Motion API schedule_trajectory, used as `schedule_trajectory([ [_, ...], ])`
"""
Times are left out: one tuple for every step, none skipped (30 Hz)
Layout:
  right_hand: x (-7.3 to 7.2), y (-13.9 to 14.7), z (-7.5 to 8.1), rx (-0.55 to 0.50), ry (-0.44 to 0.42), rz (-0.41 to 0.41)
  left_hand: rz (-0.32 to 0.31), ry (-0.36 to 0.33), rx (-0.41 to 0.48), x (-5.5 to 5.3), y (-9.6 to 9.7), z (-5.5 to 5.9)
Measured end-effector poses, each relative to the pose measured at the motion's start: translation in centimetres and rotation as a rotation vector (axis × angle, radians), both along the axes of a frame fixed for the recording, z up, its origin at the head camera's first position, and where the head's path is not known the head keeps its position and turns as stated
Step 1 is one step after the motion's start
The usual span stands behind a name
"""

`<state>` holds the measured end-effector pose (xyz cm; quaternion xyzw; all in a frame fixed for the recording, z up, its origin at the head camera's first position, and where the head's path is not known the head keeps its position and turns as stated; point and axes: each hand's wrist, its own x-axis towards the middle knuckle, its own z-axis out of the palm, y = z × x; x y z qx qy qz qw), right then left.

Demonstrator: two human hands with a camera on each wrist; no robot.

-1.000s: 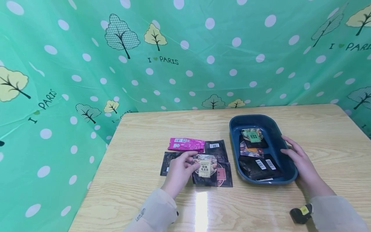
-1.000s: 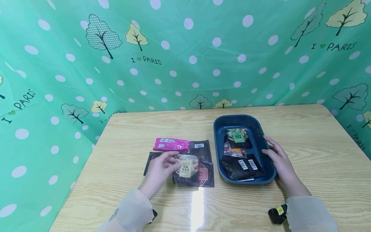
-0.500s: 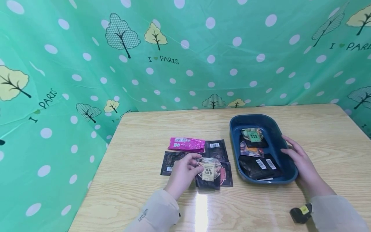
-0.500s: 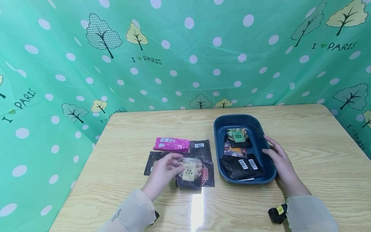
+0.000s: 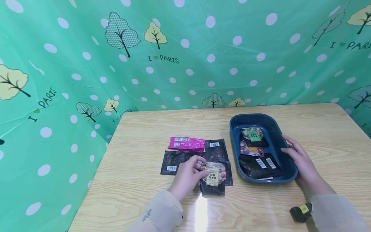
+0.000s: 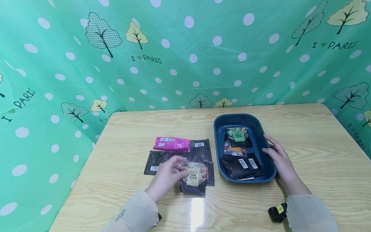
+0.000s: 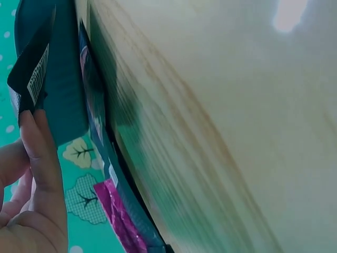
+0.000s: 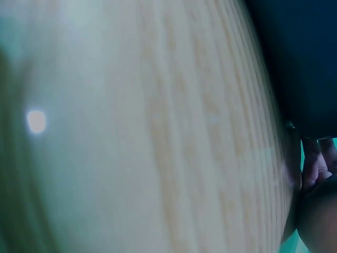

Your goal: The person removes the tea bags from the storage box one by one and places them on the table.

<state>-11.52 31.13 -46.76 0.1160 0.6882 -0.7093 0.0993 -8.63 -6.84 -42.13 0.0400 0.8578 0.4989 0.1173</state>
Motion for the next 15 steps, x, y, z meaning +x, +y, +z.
schedule_trajectory([
  [-0.01, -0.01, 0.02, 0.005, -0.001, 0.000, -0.005, -0.004, 0.004, 0.01, 0.08, -0.04],
  [-0.01, 0.00, 0.02, -0.002, 0.001, -0.001, -0.008, -0.010, 0.009, 0.01, 0.15, -0.07],
  [-0.01, 0.01, 0.02, -0.010, 0.001, -0.003, -0.012, -0.016, 0.011, 0.02, 0.22, -0.12],
  [-0.03, 0.00, 0.04, -0.002, 0.002, -0.001, -0.016, -0.021, 0.016, 0.05, 0.31, -0.19],
  [-0.04, 0.00, 0.05, -0.002, 0.003, 0.000, -0.020, -0.025, 0.017, 0.09, 0.39, -0.24],
  [-0.06, -0.02, 0.07, 0.003, 0.001, 0.000, -0.024, -0.030, 0.018, 0.11, 0.45, -0.32],
  [-0.07, -0.05, 0.10, 0.007, -0.001, 0.000, -0.027, -0.037, 0.018, 0.13, 0.52, -0.40],
  [-0.08, -0.07, 0.11, 0.009, -0.003, 0.000, -0.028, -0.038, 0.010, 0.17, 0.58, -0.47],
  [-0.09, -0.11, 0.13, 0.013, -0.007, -0.001, -0.031, -0.040, 0.006, 0.19, 0.64, -0.55],
  [-0.10, -0.14, 0.14, 0.010, -0.010, -0.003, -0.034, -0.043, -0.001, 0.20, 0.72, -0.64],
  [-0.09, -0.14, 0.13, -0.002, -0.013, -0.007, -0.036, -0.047, -0.006, 0.22, 0.77, -0.69],
  [-0.08, -0.15, 0.13, -0.015, -0.015, -0.011, -0.039, -0.048, -0.014, 0.23, 0.84, -0.76],
  [-0.08, -0.14, 0.12, -0.014, -0.015, -0.011, -0.042, -0.051, -0.017, 0.26, 0.91, -0.79],
  [-0.08, -0.12, 0.11, -0.014, -0.015, -0.011, -0.044, -0.055, -0.019, 0.29, 0.98, -0.81],
  [-0.08, -0.11, 0.11, -0.015, -0.015, -0.012, -0.046, -0.061, -0.018, 0.32, 1.05, -0.83],
])
